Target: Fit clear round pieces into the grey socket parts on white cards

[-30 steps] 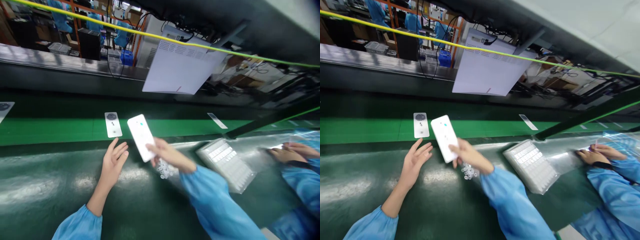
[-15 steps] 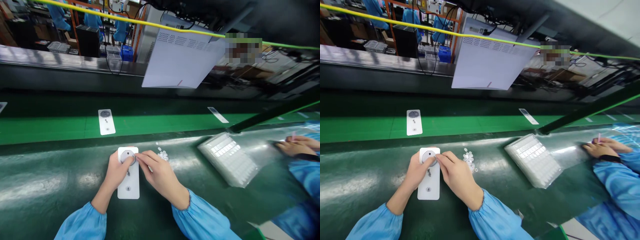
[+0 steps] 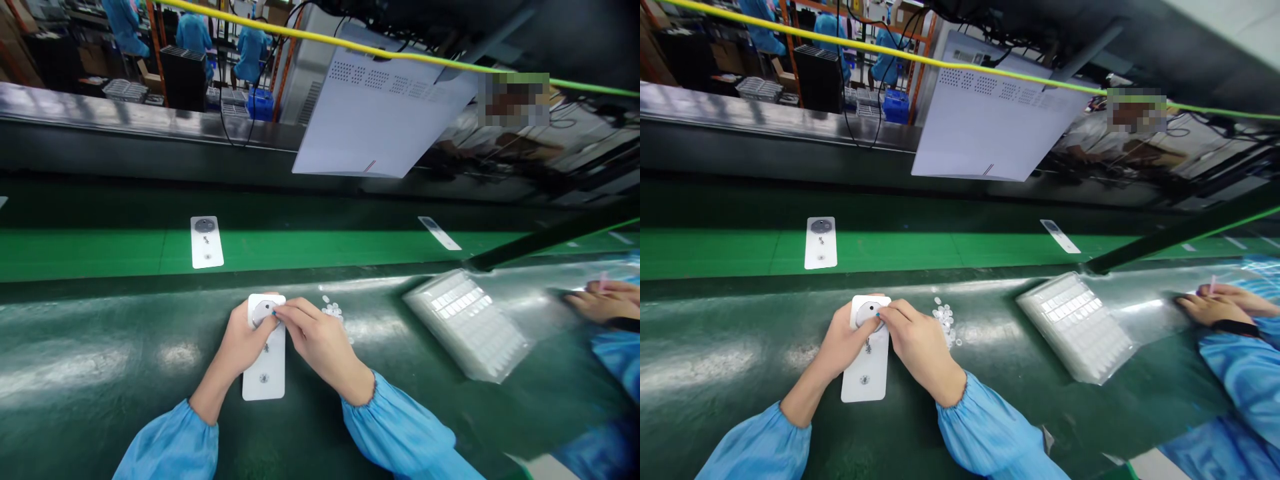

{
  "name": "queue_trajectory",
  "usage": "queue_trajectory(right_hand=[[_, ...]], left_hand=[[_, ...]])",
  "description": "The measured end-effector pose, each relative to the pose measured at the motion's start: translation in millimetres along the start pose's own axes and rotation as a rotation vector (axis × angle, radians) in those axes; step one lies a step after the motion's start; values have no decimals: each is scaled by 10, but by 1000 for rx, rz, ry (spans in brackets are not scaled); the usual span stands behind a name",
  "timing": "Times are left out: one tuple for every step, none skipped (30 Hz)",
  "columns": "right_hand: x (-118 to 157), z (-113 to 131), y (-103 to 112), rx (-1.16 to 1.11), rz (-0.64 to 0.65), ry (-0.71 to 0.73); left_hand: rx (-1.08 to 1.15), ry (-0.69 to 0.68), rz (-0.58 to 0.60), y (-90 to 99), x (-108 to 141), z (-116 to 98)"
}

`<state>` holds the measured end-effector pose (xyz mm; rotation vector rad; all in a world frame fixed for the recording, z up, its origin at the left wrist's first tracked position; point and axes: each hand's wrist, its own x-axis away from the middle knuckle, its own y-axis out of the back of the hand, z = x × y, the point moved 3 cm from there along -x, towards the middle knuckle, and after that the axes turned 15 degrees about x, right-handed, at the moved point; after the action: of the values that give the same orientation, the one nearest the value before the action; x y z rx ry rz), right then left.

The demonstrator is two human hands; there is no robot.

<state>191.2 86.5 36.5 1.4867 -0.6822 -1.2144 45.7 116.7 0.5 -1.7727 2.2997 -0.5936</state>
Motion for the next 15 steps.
queue_trajectory(right_hand=[[-7,12,3,35,-3,6],[-15,27,5,79,-13,13],[-23,43,6,130,-26,21],[-31,59,4,183,-41,28],[-38,73,0,233,-55,32],[-45,85,-7,273,-62,36],[-52,93,-15,300,-60,37],[-56,96,-24,314,-51,35],[-60,95,-33,311,-37,29],[-62,90,-39,289,-21,17],[-64,82,-46,241,-1,1],[-67,72,-52,163,17,-21],[-73,62,-56,56,29,-47],[-81,52,-59,-72,35,-78],[-92,41,-57,-211,35,-117]], left_hand=[[-11,2,7,1,0,-1],[-23,1,13,1,1,-2],[-34,-5,16,2,3,-4],[-41,-10,17,4,4,-5],[-48,-12,16,7,6,-4],[-53,-14,11,10,6,-3],[-53,-14,5,15,5,-2],[-45,-9,-3,21,3,1],[-24,4,-10,27,1,6],[9,23,-18,33,-3,13],[52,43,-28,41,-7,20],[96,63,-43,50,-10,26],[135,81,-61,60,-13,31],[164,91,-82,69,-14,33],[183,98,-104,77,-14,32]])
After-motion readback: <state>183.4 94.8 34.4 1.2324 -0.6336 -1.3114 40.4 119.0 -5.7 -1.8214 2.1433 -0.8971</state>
